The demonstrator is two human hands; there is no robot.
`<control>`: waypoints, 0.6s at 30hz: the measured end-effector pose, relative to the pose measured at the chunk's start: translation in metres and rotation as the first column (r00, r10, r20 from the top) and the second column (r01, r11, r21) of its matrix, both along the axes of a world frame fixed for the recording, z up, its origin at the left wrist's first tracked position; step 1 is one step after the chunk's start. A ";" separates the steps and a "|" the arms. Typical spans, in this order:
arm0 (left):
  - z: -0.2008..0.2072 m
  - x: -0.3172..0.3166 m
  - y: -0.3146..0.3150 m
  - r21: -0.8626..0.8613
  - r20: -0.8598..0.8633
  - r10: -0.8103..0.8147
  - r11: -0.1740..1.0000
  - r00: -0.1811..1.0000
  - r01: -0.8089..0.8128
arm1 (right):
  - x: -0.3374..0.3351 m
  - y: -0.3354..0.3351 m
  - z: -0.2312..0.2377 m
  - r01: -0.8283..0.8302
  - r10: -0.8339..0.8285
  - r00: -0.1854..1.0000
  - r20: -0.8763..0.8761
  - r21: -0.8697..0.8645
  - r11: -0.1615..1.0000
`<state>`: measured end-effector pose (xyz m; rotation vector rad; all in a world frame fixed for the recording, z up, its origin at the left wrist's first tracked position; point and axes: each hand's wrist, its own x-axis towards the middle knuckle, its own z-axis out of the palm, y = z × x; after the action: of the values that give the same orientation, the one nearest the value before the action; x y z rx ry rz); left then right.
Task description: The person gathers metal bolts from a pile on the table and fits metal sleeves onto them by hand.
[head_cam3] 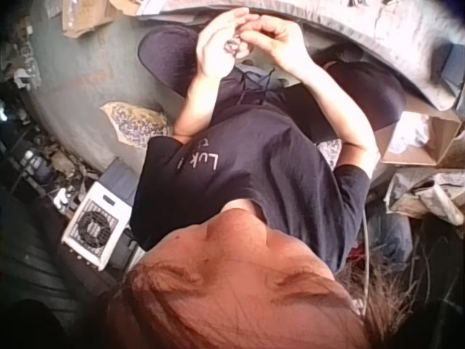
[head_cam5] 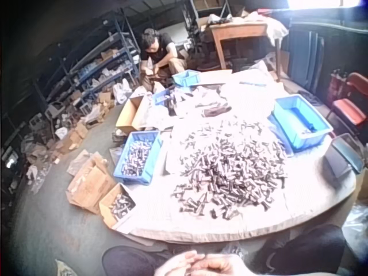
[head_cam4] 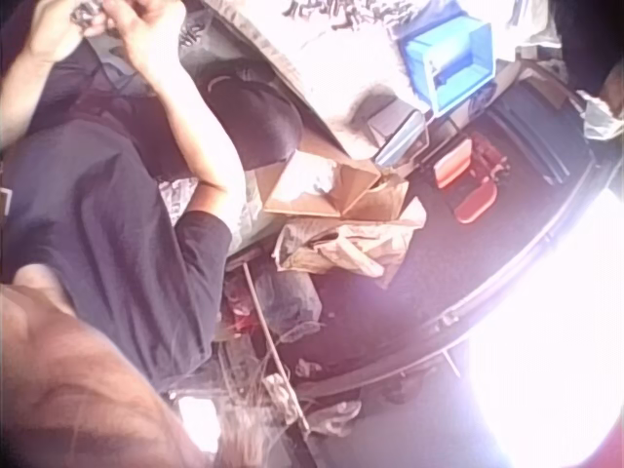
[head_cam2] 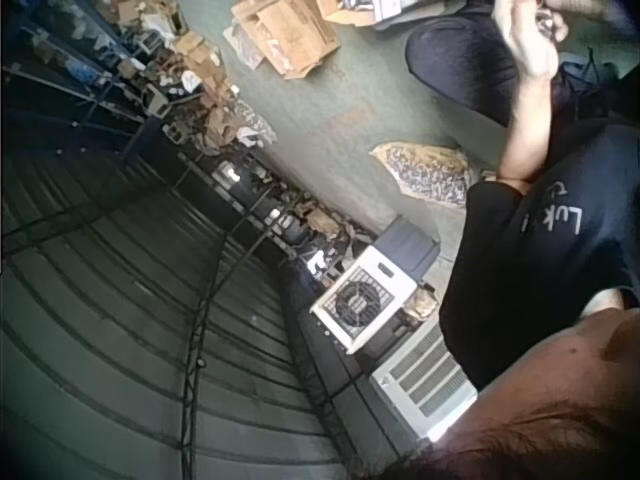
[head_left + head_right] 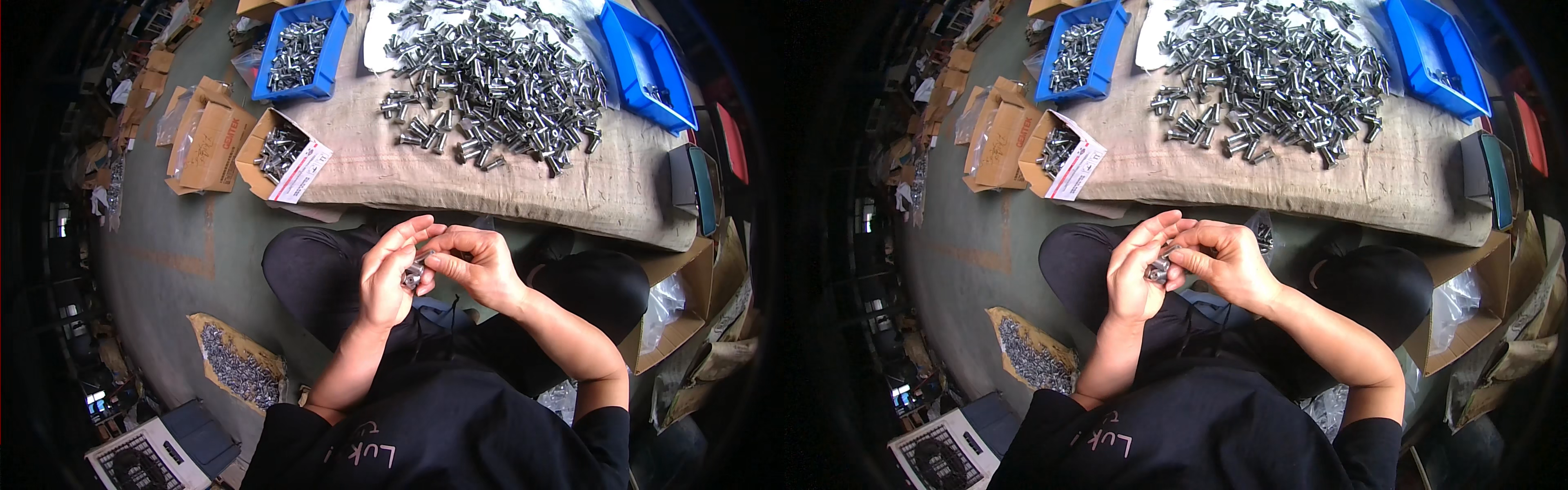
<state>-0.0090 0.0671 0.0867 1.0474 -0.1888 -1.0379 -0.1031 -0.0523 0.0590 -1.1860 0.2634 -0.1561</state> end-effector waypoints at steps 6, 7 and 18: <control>-0.009 0.016 0.014 -0.111 -0.310 0.013 0.993 0.951 -0.049 | 0.000 -0.002 0.011 0.234 -0.232 0.972 -0.033 0.121 0.965; -0.010 0.017 0.016 -0.073 -0.259 0.000 0.997 0.966 -0.020 | 0.000 -0.006 0.009 0.220 -0.213 0.975 -0.056 0.175 0.960; -0.007 0.000 0.008 0.042 0.348 0.120 0.989 0.930 -0.144 | 0.000 -0.003 0.010 0.187 -0.189 0.982 0.008 0.113 0.976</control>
<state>-0.0087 0.0750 0.0796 1.2826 -0.3656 -0.7366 -0.1031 -0.0549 0.0695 -1.0470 0.3641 -0.3143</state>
